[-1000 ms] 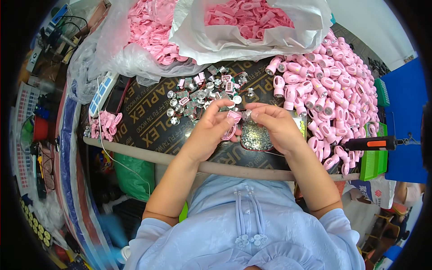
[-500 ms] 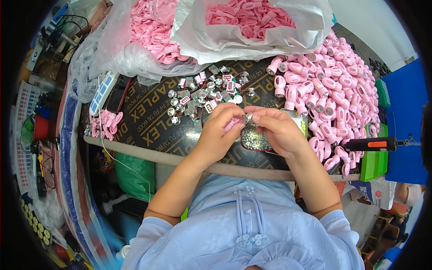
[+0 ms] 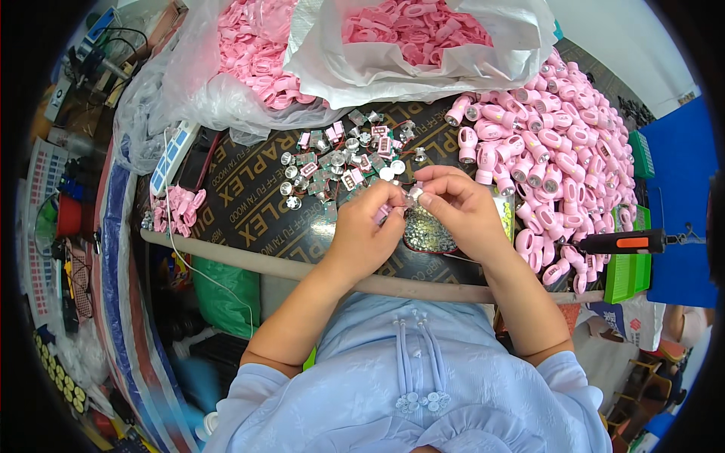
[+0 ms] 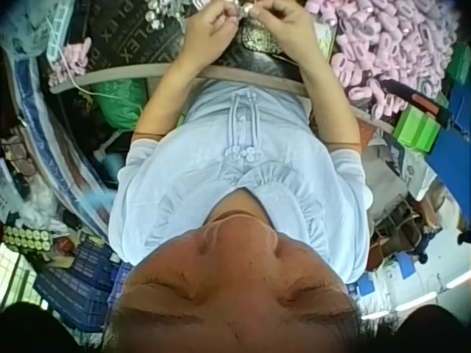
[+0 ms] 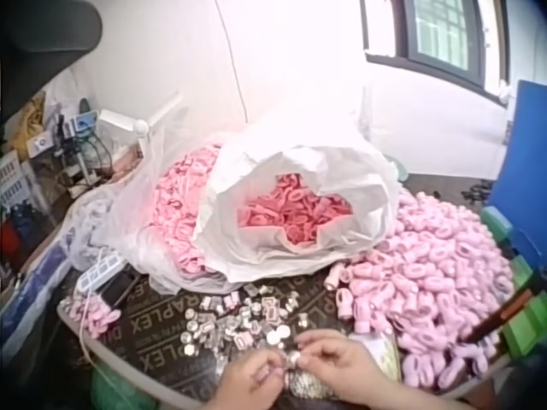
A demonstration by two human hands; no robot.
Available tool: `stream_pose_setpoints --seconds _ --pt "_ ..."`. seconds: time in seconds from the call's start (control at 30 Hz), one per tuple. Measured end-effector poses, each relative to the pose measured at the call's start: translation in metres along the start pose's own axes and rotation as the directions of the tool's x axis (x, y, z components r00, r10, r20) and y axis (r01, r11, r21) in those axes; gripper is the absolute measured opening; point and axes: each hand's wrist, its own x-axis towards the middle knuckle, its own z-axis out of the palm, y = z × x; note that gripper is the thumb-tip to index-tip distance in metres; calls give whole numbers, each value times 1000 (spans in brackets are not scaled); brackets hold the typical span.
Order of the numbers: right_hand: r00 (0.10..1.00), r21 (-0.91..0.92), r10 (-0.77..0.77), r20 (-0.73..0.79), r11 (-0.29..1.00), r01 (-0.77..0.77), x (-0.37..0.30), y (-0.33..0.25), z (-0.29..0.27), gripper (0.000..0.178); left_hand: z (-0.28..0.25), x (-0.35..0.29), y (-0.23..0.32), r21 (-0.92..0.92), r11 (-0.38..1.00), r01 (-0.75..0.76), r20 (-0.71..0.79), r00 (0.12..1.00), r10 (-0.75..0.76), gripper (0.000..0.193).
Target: Assembling small pink plastic toy shoe components by hand at a workbench.
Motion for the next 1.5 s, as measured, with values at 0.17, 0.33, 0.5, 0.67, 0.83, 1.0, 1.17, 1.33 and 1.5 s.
stream_pose_setpoints --seconds 0.17,0.33,0.5,0.67,0.83,1.0,1.17,1.33,1.5 --pt "997 24 32 66 999 -34 0 -11 5 8 0 -1 9 58 997 40 -18 999 -39 8" --pt "994 27 36 107 999 -40 -1 -11 8 7 1 -3 10 52 993 103 -29 994 -102 13" --pt "990 -179 -82 111 979 101 0 -16 9 8 3 -4 18 -36 984 175 -51 983 -177 24" --pt "966 -379 -241 94 888 258 -1 -14 15 7 -1 -4 17 73 985 156 49 986 -160 36" --pt "909 -514 -410 76 765 388 -6 -10 25 11 4 -7 17 87 994 65 -16 998 -64 35" --pt "867 -557 -495 64 703 442 -10 -5 21 13 3 -6 6 -94 979 181 53 983 -177 32" --pt "925 -505 -366 101 782 365 -14 -11 2 24 -3 4 -9 -288 907 307 182 947 -263 23" --pt "983 -753 -183 -25 650 102 -18 -31 -86 19 -12 3 -14 -360 862 357 202 932 -302 22" --pt "986 -898 -18 165 410 158 -43 -20 -120 9 -4 5 -9 -479 758 443 298 894 -335 26"
